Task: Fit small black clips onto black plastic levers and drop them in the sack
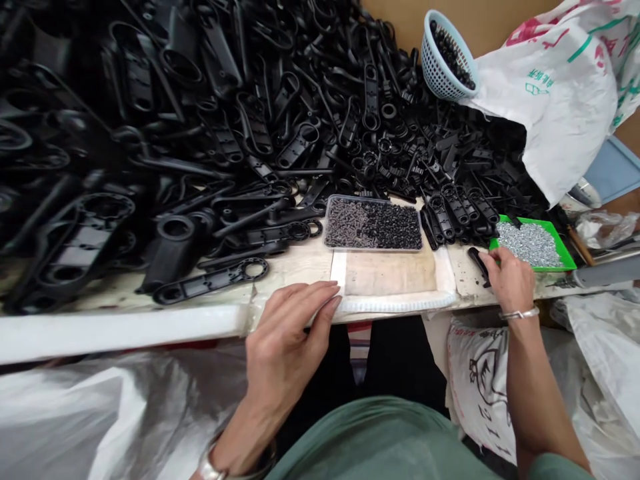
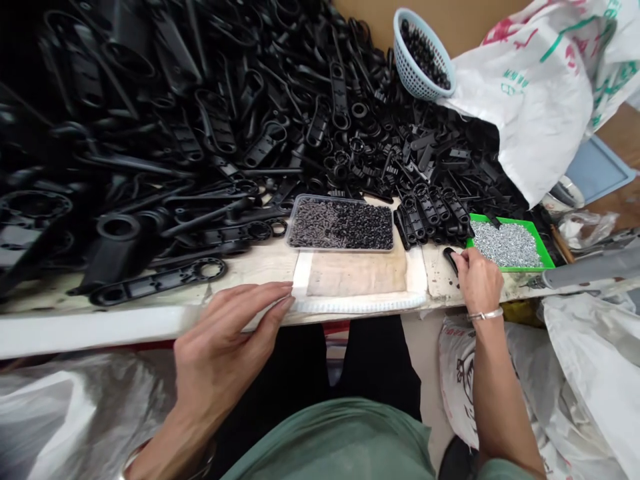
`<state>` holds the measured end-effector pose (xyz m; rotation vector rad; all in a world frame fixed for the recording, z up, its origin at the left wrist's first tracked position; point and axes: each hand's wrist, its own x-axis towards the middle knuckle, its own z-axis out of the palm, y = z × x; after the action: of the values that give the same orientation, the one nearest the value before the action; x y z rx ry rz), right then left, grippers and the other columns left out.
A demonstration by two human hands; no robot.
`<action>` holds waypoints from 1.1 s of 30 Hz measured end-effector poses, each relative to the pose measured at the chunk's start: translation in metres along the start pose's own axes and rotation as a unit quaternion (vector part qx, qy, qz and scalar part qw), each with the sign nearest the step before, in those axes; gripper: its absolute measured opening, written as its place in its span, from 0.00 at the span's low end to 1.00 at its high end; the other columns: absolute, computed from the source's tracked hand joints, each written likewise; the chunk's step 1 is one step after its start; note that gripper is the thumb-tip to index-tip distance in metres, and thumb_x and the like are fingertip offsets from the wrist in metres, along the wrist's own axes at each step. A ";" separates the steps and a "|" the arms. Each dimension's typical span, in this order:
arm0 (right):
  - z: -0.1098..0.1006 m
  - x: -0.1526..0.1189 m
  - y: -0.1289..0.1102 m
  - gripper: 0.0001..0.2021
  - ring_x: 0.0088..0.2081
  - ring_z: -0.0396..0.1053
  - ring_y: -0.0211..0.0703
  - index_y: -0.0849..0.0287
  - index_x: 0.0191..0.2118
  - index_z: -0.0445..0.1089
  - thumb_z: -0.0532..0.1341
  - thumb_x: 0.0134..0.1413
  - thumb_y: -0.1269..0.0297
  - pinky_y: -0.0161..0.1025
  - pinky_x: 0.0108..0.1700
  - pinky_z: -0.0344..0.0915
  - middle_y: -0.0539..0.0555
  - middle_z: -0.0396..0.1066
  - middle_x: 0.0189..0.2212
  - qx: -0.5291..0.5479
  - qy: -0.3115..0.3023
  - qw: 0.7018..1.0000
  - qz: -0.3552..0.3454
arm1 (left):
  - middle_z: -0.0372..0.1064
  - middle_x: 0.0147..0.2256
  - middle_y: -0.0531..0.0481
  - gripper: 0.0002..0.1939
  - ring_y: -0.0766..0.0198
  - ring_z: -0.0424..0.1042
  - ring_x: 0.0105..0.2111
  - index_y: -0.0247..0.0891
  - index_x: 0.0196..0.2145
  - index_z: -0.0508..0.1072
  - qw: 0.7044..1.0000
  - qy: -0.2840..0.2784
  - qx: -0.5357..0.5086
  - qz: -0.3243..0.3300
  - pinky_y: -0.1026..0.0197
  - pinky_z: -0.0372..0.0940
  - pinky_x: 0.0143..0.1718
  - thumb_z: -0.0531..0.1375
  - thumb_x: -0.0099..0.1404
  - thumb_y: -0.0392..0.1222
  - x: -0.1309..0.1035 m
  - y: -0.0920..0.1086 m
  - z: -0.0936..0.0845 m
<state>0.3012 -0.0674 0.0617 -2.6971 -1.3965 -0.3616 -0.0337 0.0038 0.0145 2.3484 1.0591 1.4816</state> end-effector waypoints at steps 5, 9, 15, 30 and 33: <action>0.001 -0.010 0.019 0.18 0.35 0.70 0.54 0.59 0.38 0.72 0.54 0.62 0.49 0.44 0.39 0.61 0.60 0.74 0.31 0.064 0.080 0.994 -0.037 | 0.78 0.38 0.50 0.13 0.60 0.75 0.35 0.42 0.44 0.74 1.000 0.010 0.004 0.027 0.56 0.72 0.42 0.62 0.63 0.30 0.002 0.001 0.004; 0.003 0.006 0.031 0.14 0.40 0.68 0.56 0.59 0.41 0.69 0.54 0.61 0.54 0.48 0.45 0.62 0.62 0.73 0.36 0.073 0.105 0.989 -0.074 | 0.73 0.51 0.39 0.16 0.51 0.72 0.52 0.37 0.52 0.70 0.994 -0.079 0.008 0.080 0.48 0.71 0.51 0.60 0.65 0.34 0.022 0.030 0.037; 0.003 0.027 0.041 0.10 0.44 0.68 0.55 0.58 0.44 0.64 0.56 0.56 0.64 0.48 0.47 0.63 0.61 0.71 0.41 0.111 0.051 0.986 -0.114 | 0.46 0.69 0.38 0.35 0.38 0.45 0.68 0.45 0.66 0.55 0.959 -0.231 0.030 0.162 0.26 0.54 0.60 0.59 0.64 0.29 0.075 0.070 0.120; 0.021 0.054 0.022 0.13 0.43 0.71 0.55 0.59 0.47 0.62 0.58 0.56 0.69 0.43 0.40 0.63 0.63 0.72 0.43 0.067 -0.013 0.987 -0.146 | 0.39 0.71 0.44 0.37 0.40 0.41 0.70 0.53 0.67 0.52 0.933 -0.269 0.105 0.215 0.18 0.49 0.57 0.46 0.66 0.22 0.100 0.073 0.186; 0.018 0.058 0.016 0.10 0.44 0.70 0.56 0.59 0.44 0.62 0.57 0.56 0.71 0.42 0.39 0.62 0.64 0.72 0.43 0.032 -0.007 0.987 -0.155 | 0.37 0.71 0.45 0.37 0.40 0.39 0.70 0.54 0.67 0.50 0.925 -0.288 0.125 0.214 0.19 0.51 0.57 0.45 0.66 0.22 0.106 0.069 0.189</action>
<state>0.3496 -0.0274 0.0590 -2.4359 -1.8036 -0.3112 0.1851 0.0628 0.0314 3.0565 0.6311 0.6585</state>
